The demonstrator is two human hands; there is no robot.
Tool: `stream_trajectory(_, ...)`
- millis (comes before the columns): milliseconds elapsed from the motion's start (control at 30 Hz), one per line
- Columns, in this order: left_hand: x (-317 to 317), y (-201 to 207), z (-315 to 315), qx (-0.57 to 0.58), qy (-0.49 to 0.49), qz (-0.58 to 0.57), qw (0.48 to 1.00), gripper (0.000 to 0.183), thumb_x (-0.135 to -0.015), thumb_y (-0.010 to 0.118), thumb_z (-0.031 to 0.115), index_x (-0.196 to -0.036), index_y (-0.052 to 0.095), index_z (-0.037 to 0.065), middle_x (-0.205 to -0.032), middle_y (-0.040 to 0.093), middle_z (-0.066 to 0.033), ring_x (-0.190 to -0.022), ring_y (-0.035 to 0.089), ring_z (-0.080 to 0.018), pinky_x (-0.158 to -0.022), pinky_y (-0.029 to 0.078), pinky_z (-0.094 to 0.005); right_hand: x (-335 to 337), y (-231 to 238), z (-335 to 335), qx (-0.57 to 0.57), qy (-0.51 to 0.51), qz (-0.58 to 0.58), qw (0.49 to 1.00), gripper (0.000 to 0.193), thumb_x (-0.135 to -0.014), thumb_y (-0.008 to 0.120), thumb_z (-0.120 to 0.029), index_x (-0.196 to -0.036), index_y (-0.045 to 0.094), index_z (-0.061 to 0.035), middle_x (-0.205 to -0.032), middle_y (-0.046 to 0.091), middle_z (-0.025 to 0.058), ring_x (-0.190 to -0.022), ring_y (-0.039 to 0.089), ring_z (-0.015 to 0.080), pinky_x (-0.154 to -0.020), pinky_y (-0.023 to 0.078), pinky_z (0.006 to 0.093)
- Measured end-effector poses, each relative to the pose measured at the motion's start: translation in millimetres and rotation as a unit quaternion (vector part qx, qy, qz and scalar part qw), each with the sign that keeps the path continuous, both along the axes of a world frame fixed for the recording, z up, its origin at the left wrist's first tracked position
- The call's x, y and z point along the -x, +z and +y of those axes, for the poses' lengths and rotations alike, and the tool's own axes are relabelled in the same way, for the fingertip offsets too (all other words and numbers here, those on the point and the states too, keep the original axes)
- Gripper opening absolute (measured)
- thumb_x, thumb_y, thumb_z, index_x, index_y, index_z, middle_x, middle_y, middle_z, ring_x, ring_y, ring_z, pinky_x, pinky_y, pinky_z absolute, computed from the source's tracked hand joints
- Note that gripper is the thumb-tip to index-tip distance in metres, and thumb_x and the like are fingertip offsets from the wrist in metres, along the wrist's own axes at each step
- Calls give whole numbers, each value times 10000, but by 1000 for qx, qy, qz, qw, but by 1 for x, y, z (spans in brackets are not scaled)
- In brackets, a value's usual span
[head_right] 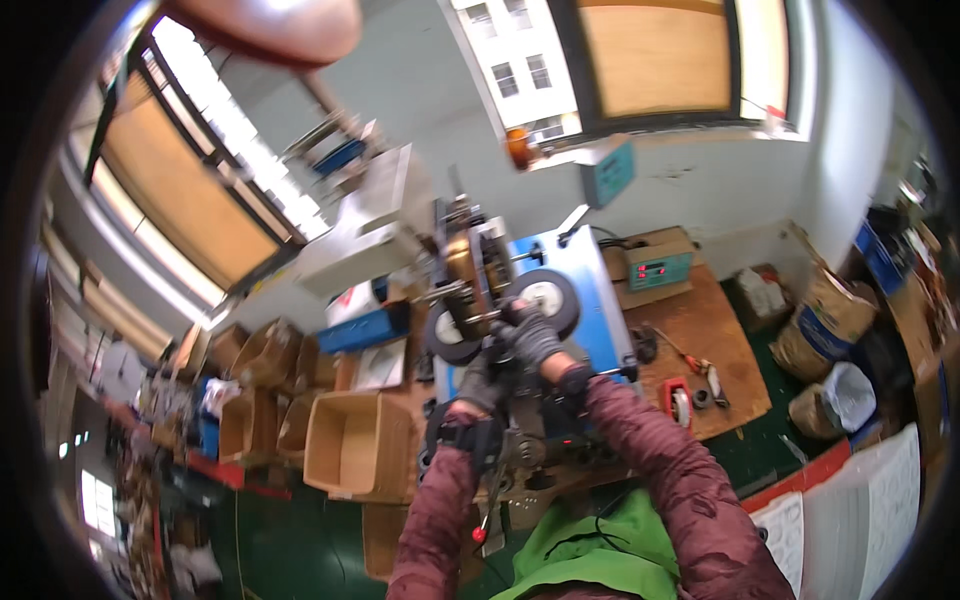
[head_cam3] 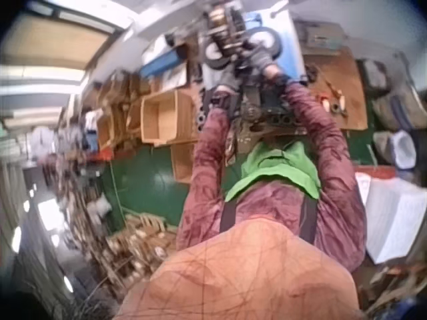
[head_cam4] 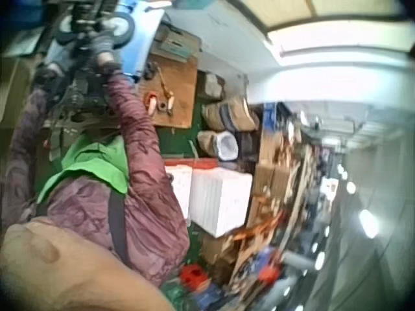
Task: Operating a metal winding machine to process ribbon material by threading it through rollers and onto a rotating disc.
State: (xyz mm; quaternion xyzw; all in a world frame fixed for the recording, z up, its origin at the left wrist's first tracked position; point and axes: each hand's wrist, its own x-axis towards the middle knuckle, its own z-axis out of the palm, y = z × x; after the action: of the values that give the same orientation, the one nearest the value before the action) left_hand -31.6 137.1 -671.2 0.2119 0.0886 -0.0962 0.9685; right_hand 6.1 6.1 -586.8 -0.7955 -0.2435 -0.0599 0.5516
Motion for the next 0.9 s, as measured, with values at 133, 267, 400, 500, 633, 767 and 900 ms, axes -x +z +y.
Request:
stream_trajectory(133,-10,17,-46,-39,-20,98,994,240,-782,612,68,-1012,545,43,-956,607,-128,-857,610,-250,-756,545,-395,-17,-24,-36,-121,-22,57,991,186,-716,674,-129,-837,575,-29,-748,603,108,-689,589,203,-653,473,306)
stream_trajectory(267,-7,23,-47,-69,4,96,993,243,-777,606,59,-1010,539,52,-948,607,-123,-848,612,-254,-736,553,-392,-11,-22,-28,-144,-50,39,988,190,-721,677,-125,-858,594,-22,-756,612,109,-700,596,192,-656,470,311)
stream_trajectory(400,-11,28,-53,-45,-12,85,995,250,-779,584,56,-1026,544,53,-944,609,-124,-842,615,-261,-741,557,-372,-2,-1,-42,-55,-37,45,997,164,-784,622,-50,-936,578,-9,-807,623,67,-724,559,136,-691,461,278)
stream_trajectory(500,-13,23,-55,-65,12,121,990,259,-776,594,102,-1022,555,34,-928,614,-130,-823,622,-255,-724,556,-363,-15,-11,-42,-9,-47,-35,998,196,-731,654,-69,-898,569,-11,-738,613,74,-676,564,141,-646,468,293)
stream_trajectory(633,-11,16,-63,-106,102,147,978,202,-815,564,105,-994,559,13,-891,604,-139,-777,623,-272,-688,567,-391,-17,15,-45,104,73,11,992,297,-724,656,-228,-915,573,-15,-753,619,143,-689,595,226,-650,471,330)
stream_trajectory(767,29,7,-86,-89,151,175,969,306,-799,557,92,-1090,499,16,-982,566,-166,-801,612,-286,-657,566,-425,7,11,-71,94,71,134,984,328,-791,630,-297,-921,596,1,-764,625,128,-670,566,183,-648,464,322)
stream_trajectory(900,58,41,-105,-182,217,141,949,342,-767,581,136,-1083,511,23,-979,568,-131,-850,594,-270,-675,558,-398,6,4,-66,47,75,266,960,395,-833,591,-379,-983,619,-14,-782,614,28,-680,537,104,-619,457,271)
